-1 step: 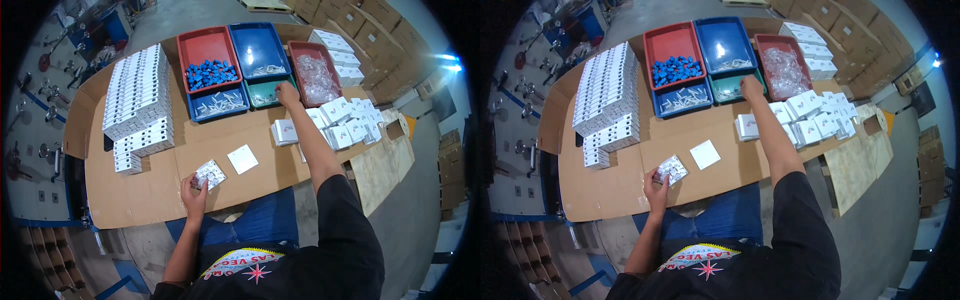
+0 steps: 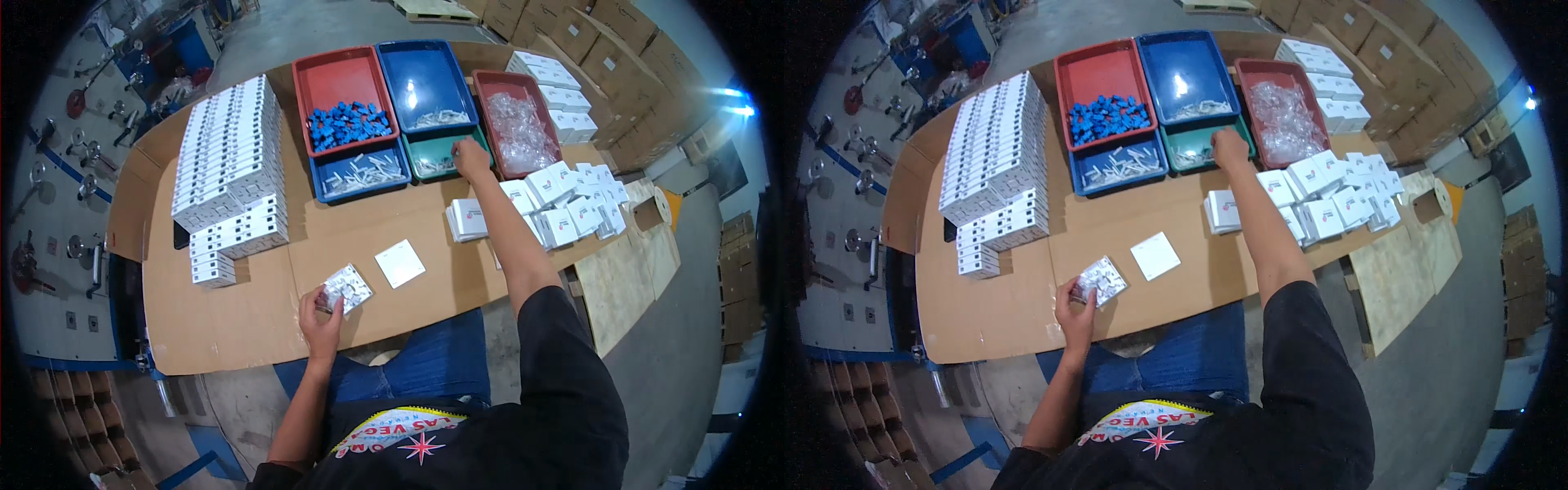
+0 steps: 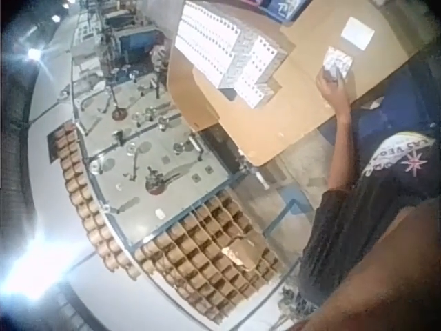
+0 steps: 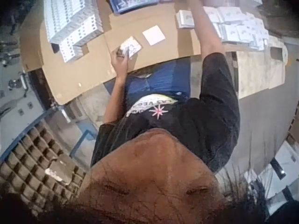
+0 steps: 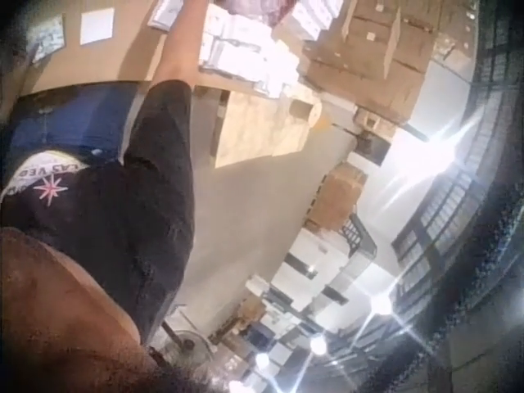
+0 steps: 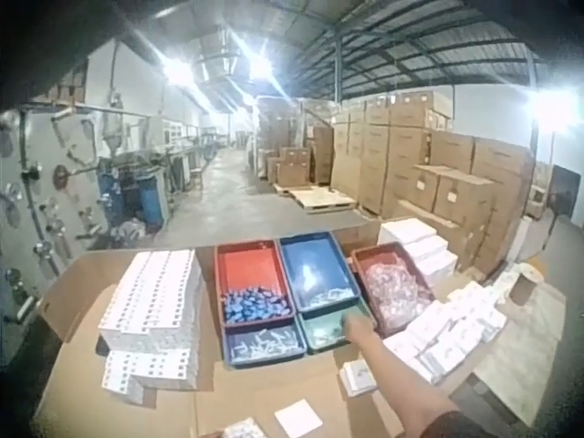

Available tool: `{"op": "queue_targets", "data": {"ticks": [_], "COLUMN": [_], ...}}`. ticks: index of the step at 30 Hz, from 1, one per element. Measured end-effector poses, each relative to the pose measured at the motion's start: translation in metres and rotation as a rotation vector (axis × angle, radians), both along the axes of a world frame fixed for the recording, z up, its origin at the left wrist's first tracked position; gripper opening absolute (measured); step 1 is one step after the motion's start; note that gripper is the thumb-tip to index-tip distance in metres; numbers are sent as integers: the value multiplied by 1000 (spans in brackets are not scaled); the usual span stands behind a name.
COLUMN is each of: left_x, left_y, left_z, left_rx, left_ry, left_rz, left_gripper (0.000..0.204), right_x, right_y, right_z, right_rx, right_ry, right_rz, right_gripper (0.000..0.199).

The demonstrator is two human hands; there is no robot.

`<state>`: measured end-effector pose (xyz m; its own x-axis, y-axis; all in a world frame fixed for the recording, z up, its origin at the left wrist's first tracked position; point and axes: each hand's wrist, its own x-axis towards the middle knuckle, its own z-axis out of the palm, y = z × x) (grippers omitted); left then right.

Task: Folding small white boxes and placing components inside them.

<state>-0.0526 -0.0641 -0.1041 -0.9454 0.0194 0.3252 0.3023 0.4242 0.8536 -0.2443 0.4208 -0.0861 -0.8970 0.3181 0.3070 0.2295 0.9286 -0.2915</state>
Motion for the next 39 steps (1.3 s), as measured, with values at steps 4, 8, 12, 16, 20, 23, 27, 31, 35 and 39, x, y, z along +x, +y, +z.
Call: {"op": "queue_targets", "data": {"ticks": [4,8,12,16,20,23,27,31,35,39], "left_x": [0,0,-1,2,3,4,3,-3,-2,1], "left_y": [-1,-1,0,0,-2,-2,-6,1,0,-3], "left_z": [0,1,1,3,2,-5,-2,3,5,5], "left_rx": [-26,-18,-5,4,13,-9,-8,-51,-63,-45], "left_ry": [27,34,17,25,14,-20,35,82,70,121], "left_rz": [-10,-16,-23,1,-5,4,19,-5,1,-19], "left_gripper": [40,40,40,40,40,41,38,40,42,40], "right_x": [-5,-10,-8,3,19,36,84,148,177,185], "right_y": [2,5,12,15,17,2,-93,-183,-257,-288], "right_z": [-16,-12,2,42,71,69,72,60,41,29], "right_rx": [131,151,184,56,-152,-372,-869,-1122,-1317,-1289], "right_ry": [-61,-152,-131,-127,33,89,107,-42,-174,-236], "right_rz": [15,57,83,-49,-106,63,317,397,428,436], "right_gripper": [14,16,15,16,18,23,19,15,12,13]}}
